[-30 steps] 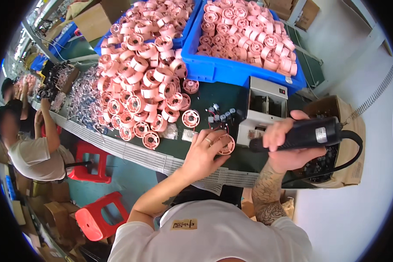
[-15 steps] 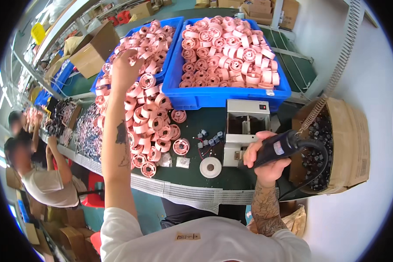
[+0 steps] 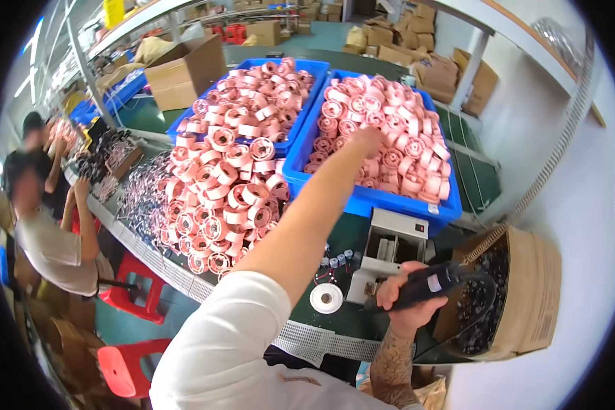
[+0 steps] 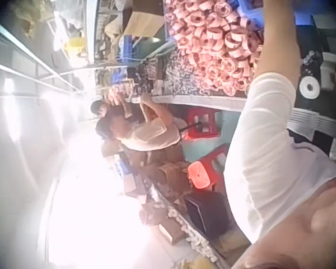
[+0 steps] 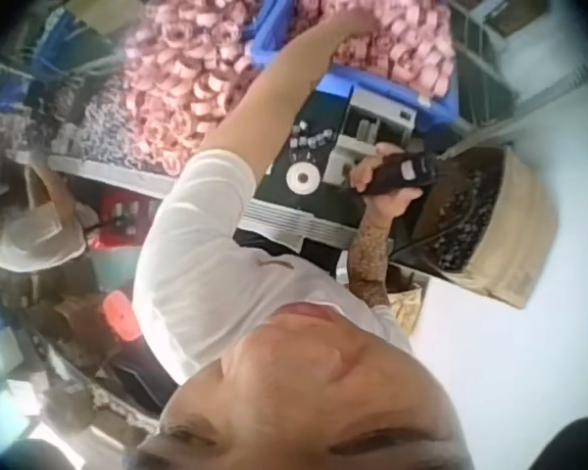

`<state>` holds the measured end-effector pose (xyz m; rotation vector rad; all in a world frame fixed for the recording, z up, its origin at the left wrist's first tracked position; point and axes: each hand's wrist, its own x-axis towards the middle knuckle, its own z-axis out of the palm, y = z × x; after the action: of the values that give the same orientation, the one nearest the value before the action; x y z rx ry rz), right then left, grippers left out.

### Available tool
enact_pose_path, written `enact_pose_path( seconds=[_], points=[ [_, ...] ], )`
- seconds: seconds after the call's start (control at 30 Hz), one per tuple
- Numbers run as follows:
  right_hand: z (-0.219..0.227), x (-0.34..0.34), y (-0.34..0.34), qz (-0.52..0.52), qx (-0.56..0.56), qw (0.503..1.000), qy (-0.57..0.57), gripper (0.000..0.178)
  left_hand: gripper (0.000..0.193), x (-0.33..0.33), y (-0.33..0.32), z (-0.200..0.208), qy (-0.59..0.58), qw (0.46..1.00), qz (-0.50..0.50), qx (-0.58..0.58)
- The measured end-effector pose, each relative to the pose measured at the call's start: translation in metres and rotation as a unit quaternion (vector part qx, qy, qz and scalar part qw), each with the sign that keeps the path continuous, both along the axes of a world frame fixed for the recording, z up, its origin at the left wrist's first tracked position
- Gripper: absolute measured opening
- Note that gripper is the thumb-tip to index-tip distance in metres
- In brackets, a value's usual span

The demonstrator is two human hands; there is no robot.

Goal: Assembling small electronic components into pink plastic circular frames and securing them with an electric screwdriver.

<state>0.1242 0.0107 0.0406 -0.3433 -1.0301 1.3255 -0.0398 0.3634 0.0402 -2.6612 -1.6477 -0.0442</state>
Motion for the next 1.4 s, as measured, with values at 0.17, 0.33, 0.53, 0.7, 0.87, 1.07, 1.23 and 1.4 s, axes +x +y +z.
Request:
enact_pose_path(
  seconds=[0.17,0.33,0.53,0.7,0.87,1.07,1.23,1.4],
  points=[
    [0.004,-0.005,0.004,0.012,0.012,1.000,-0.008,0.086,0.029,0.013,-0.033,0.009,-0.071,0.985,0.160,0.006],
    [0.007,-0.015,0.001,0.043,0.032,0.999,0.005,0.085,0.036,-0.024,-0.017,-0.002,-0.016,0.970,0.216,0.112],
    [-0.004,-0.009,0.005,0.067,0.016,0.997,0.044,0.084,0.034,-0.021,-0.054,0.023,-0.095,0.967,0.238,0.004],
    [-0.002,0.001,0.003,0.056,0.017,0.997,0.040,0.080,0.052,-0.038,-0.076,0.064,-0.164,0.970,0.151,0.093],
    [-0.003,-0.005,0.006,0.096,0.016,0.994,0.053,0.077,0.034,-0.150,-0.112,0.085,-0.186,0.855,0.226,0.428],
    [-0.006,-0.003,0.010,0.083,0.005,0.995,0.061,0.077,0.034,-0.210,-0.113,0.066,-0.190,0.880,0.391,0.193],
    [-0.010,-0.005,0.007,0.078,0.009,0.996,0.048,0.078,0.028,-0.221,-0.134,0.075,-0.149,0.889,0.355,0.248],
    [-0.005,-0.008,0.005,0.081,0.012,0.995,0.052,0.078,0.029,-0.221,-0.151,0.095,-0.236,0.851,0.355,0.307]
  ],
)
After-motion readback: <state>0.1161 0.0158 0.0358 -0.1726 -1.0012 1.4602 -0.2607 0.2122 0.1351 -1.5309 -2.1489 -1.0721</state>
